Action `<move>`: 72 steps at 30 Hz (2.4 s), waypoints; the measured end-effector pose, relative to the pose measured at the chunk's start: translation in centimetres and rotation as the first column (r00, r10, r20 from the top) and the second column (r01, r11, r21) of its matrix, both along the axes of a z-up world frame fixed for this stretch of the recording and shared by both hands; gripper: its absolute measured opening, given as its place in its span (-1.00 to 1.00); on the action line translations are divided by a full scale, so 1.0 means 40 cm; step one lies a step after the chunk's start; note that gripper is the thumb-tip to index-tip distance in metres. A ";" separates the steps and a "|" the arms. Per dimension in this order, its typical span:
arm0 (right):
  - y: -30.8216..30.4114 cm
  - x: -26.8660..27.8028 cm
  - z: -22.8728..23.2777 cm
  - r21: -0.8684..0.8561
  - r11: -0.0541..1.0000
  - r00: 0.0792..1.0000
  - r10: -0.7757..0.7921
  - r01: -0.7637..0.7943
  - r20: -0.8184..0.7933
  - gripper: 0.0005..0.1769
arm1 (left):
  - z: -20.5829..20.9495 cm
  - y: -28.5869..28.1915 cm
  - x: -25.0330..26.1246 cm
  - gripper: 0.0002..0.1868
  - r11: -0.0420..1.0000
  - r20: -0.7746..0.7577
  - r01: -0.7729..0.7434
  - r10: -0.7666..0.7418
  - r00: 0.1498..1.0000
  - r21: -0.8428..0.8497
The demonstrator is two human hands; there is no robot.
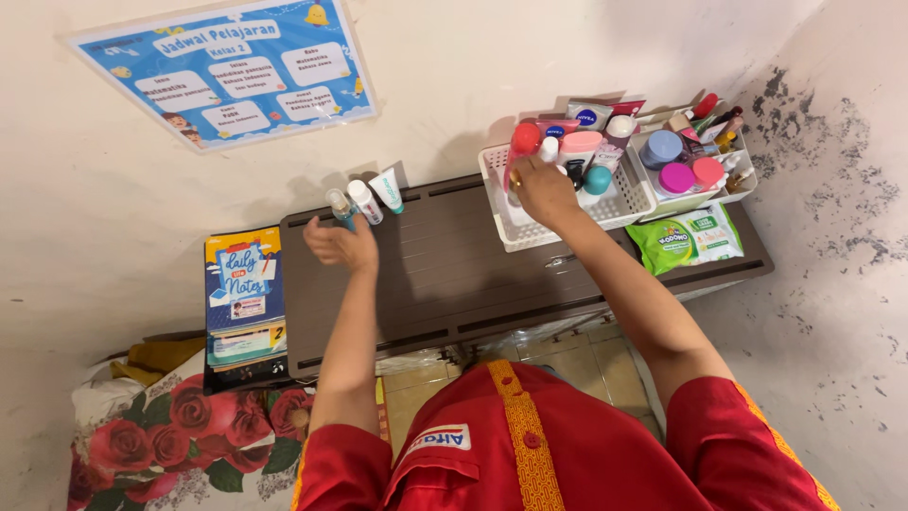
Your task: The person removes various cosmetic bottles, jars, and tools from a white plastic organizer and places them on a brown cabinet. They then empty the organizer's compartments, place a green packet of wipes inside, and pull out a wipe.
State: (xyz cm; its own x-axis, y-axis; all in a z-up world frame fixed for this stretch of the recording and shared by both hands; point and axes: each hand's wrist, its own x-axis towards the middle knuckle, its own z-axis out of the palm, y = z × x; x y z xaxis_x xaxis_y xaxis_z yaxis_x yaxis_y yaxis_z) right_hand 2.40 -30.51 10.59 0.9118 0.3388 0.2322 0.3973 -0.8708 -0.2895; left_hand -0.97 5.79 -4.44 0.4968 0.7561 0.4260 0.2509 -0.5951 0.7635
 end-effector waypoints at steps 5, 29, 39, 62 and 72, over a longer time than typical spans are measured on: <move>0.090 -0.005 0.068 0.068 0.981 0.947 0.157 -0.183 0.281 -0.59 | 0.143 -0.126 -0.012 -0.23 0.897 0.095 0.413 -0.430 0.898 0.160; 0.037 0.035 0.020 0.197 0.934 0.954 0.298 -0.297 0.028 -0.70 | -0.049 -0.035 -0.056 -0.55 0.955 -0.184 0.279 -0.294 0.938 -0.105; -0.158 0.096 0.018 0.099 0.984 0.966 0.120 -0.146 0.231 -0.86 | -0.057 -0.030 -0.073 -0.53 0.975 -0.178 0.086 -0.123 0.976 -0.205; -0.164 0.097 -0.030 -0.293 0.936 0.953 0.250 -0.194 0.171 -0.60 | -0.071 0.006 -0.046 -0.23 0.962 -0.171 -0.159 0.122 0.978 -0.221; 0.022 0.066 0.193 0.055 0.929 0.885 0.330 -0.367 0.328 -0.60 | 0.182 -0.226 -0.042 -0.56 0.782 -0.017 0.621 -0.621 0.784 0.063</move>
